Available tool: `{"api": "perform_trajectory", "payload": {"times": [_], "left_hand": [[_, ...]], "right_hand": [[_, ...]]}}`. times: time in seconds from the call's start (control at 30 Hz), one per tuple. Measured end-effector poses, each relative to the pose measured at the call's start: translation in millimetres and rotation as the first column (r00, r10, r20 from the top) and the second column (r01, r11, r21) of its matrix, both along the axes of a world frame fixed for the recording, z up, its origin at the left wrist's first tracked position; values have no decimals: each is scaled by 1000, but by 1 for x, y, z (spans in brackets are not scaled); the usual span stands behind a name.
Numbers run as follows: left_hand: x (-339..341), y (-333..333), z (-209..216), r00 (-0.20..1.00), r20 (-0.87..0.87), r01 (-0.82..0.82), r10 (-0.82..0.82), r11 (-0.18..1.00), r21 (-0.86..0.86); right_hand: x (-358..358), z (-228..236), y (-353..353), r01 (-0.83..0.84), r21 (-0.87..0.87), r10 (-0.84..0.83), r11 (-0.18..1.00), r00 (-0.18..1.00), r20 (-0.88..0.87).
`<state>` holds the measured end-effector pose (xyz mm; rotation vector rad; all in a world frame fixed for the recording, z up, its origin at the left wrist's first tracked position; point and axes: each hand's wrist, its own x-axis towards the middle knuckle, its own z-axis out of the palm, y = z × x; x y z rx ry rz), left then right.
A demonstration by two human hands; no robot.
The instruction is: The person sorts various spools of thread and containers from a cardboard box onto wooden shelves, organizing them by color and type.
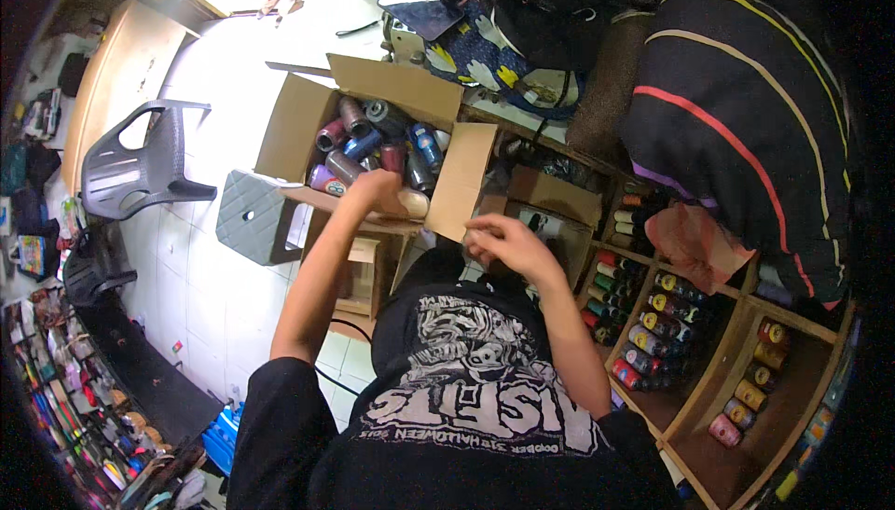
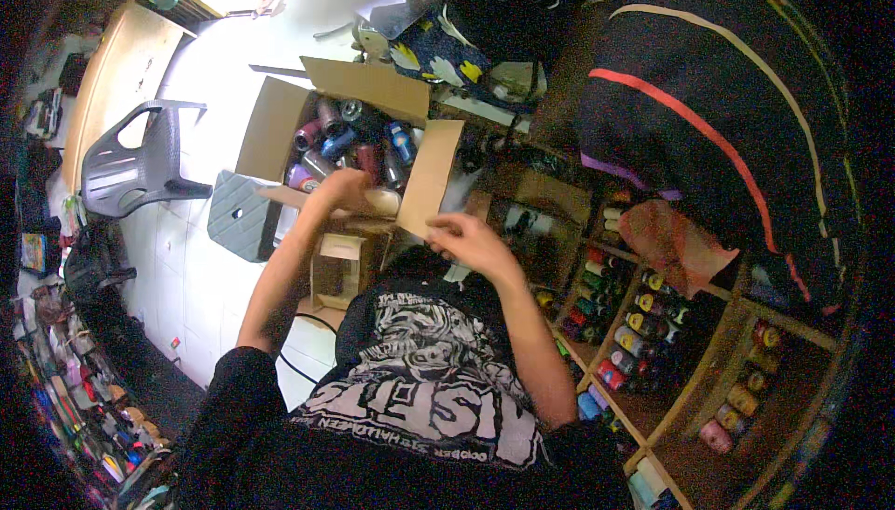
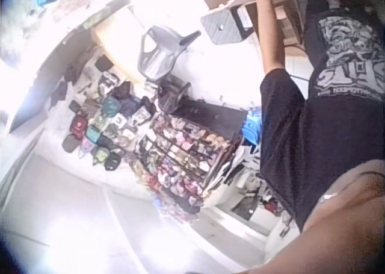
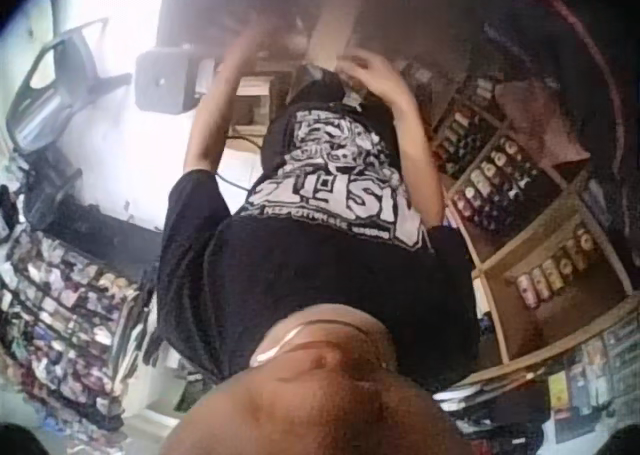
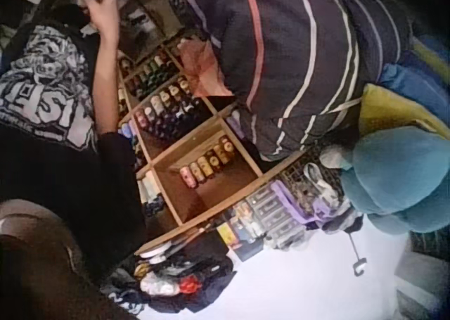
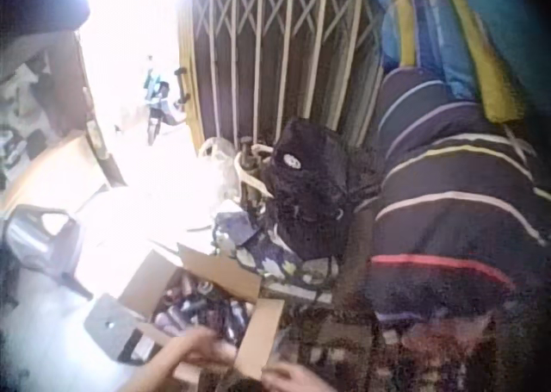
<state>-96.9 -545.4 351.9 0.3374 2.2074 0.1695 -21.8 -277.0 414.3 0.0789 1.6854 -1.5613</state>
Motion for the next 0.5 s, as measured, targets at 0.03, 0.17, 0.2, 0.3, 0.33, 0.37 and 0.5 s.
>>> {"api": "perform_trajectory", "payload": {"times": [0.03,0.17,0.2,0.3,0.33,0.37,0.5], "left_hand": [[10,-10,-3,992,-23,-121,125,986,119],[22,-28,15,821,239,-553,519,617,561],[27,-20,27,781,320,-590,536,465,660],[49,12,61,748,365,-547,555,202,813],[55,27,71,718,417,-556,558,99,825],[62,38,78,683,467,-563,562,-2,826],[60,59,108,761,246,-403,601,139,905]], "right_hand": [[-1,1,-9,-22,10,22,1000,1000,-21],[-21,0,-36,48,44,-44,998,996,-72],[-23,-3,-40,98,55,-95,994,994,-57],[-25,1,-51,223,-101,-229,970,972,-55],[-26,4,-51,266,-181,-280,947,958,-57],[-26,9,-50,239,-168,-265,956,951,-159],[-17,44,-34,213,-159,-257,964,896,-361]]}}
